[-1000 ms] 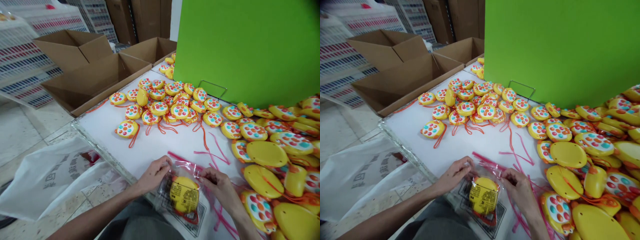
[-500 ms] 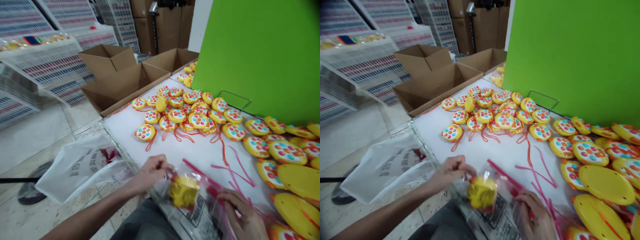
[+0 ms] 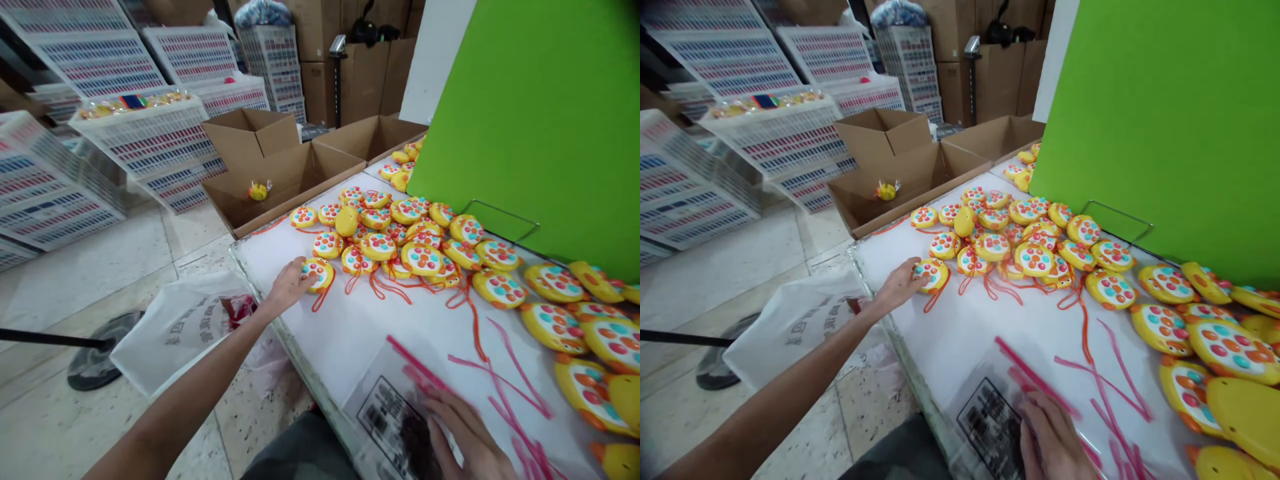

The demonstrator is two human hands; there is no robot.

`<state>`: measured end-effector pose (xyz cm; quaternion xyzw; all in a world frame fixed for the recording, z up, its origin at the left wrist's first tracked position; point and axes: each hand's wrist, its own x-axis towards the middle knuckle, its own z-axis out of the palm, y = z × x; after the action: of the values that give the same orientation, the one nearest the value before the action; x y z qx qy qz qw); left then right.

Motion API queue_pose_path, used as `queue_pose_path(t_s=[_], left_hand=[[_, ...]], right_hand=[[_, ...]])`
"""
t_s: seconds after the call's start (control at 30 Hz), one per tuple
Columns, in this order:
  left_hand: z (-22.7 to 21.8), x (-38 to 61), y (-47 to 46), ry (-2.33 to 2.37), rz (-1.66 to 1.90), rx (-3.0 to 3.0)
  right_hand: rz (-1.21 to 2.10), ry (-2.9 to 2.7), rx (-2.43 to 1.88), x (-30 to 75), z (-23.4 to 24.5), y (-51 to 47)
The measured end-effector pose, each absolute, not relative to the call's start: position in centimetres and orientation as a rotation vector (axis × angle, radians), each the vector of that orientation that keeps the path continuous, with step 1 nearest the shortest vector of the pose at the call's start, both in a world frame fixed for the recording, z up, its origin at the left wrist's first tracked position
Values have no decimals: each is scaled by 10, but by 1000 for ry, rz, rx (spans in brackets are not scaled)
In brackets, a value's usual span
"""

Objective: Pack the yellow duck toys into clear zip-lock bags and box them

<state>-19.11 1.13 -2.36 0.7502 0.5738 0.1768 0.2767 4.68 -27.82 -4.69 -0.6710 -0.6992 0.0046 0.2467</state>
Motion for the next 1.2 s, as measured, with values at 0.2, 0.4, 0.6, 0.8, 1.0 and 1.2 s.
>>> queue_pose_path(t_s=[0.2,0.4,0.6,0.8,1.0,1.2], left_hand=[[-30,-166,-9,1426,367,1813],[-17,-132,-53,1181,302,1643],[0,-114,-94,923,431,1585],[-12,-113,-131,771,370,1987],[-4,-83,-140,413,409,2049],[11,-63,-147,320,362,2097]], right_hand=[[233,-1695,-1868,7,-29,-240],[208,-1736,-1899,-13,-13,-200],[394,-1430,-1945,11,-14,-209],[576,-956,-1838,37,-21,-248],[634,-847,-1717,32,-14,-276],[329,-833,-1757,24,-5,-286]])
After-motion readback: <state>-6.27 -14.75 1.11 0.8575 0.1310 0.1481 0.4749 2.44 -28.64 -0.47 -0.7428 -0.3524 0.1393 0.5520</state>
